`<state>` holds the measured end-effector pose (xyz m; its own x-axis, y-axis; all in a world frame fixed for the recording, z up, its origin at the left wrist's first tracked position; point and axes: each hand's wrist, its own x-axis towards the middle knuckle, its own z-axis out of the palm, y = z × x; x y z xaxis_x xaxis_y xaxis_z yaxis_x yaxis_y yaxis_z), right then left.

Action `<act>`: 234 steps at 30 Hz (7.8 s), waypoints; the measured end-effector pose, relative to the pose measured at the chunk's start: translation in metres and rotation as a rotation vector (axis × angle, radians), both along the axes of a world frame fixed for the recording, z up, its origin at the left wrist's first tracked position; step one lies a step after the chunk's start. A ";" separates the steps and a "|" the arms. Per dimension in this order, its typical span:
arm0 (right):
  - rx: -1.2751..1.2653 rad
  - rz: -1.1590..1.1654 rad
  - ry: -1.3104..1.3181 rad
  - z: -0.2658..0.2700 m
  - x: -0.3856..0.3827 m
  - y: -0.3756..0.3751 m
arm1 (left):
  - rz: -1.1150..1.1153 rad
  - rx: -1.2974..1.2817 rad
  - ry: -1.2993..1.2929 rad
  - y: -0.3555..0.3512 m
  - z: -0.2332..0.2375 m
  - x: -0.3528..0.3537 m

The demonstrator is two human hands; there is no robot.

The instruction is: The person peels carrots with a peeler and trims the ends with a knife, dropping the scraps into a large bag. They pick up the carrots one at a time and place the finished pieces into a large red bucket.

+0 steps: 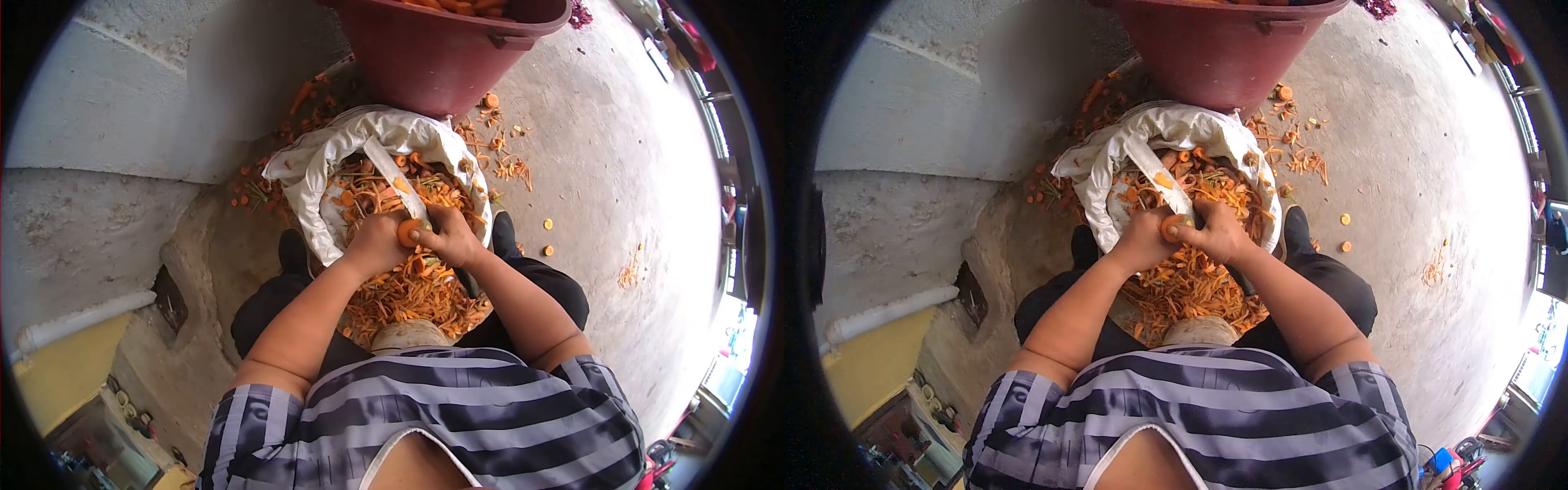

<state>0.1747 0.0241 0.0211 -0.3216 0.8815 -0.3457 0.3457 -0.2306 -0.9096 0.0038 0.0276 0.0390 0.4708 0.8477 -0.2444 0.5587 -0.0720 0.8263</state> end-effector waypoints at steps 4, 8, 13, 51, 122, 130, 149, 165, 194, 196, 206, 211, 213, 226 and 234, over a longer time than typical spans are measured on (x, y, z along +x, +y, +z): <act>0.041 0.022 -0.044 -0.008 0.000 -0.002 | 0.004 -0.011 -0.091 -0.003 -0.006 -0.002; 0.181 0.024 -0.115 0.001 -0.006 -0.005 | 0.034 0.042 0.052 -0.003 -0.010 0.000; -0.021 -0.153 -0.139 -0.013 -0.019 -0.015 | 0.162 0.277 0.396 -0.012 -0.023 0.005; -0.383 -0.371 0.138 0.002 0.044 0.004 | 0.148 0.032 0.560 0.001 -0.138 -0.011; -0.011 -0.185 0.420 0.060 0.029 0.064 | 0.605 -1.045 -1.148 0.023 -0.008 -0.039; -0.100 -0.594 0.722 0.048 0.002 0.063 | 0.764 -1.094 -1.015 0.013 -0.006 -0.034; -0.159 -0.835 0.657 0.032 -0.002 0.064 | 0.560 -1.203 -1.141 -0.009 0.010 -0.026; -0.194 -0.659 0.714 -0.020 0.007 0.064 | 0.685 -1.289 -1.044 -0.014 -0.030 -0.019; -0.199 -0.527 0.630 0.015 -0.025 0.044 | 0.723 -1.304 -1.029 -0.012 -0.005 -0.026; -0.161 -0.306 0.502 0.007 -0.035 0.032 | 0.664 -1.316 -1.098 -0.016 -0.015 -0.021; -0.139 -0.650 0.744 -0.006 -0.009 0.061 | 0.638 -1.227 -1.035 -0.013 -0.011 -0.024; -0.224 -0.358 0.480 0.005 -0.035 0.036 | 0.553 -1.282 -1.246 -0.021 -0.043 -0.024; -0.239 -0.483 0.336 0.002 -0.024 0.050 | 0.579 -1.279 -1.170 -0.021 -0.036 -0.023; -0.220 -0.299 0.377 0.015 -0.034 0.037 | 0.688 -1.327 -1.162 -0.018 -0.014 -0.020; -0.194 -0.680 0.595 0.003 -0.006 0.065 | 0.647 -1.273 -1.077 -0.017 -0.006 -0.025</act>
<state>0.1683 0.0887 0.0238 0.0723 0.8896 -0.4510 -0.4322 -0.3796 -0.8180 -0.0208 0.0106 0.0331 0.5510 0.4973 -0.6702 -0.5333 0.8275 0.1757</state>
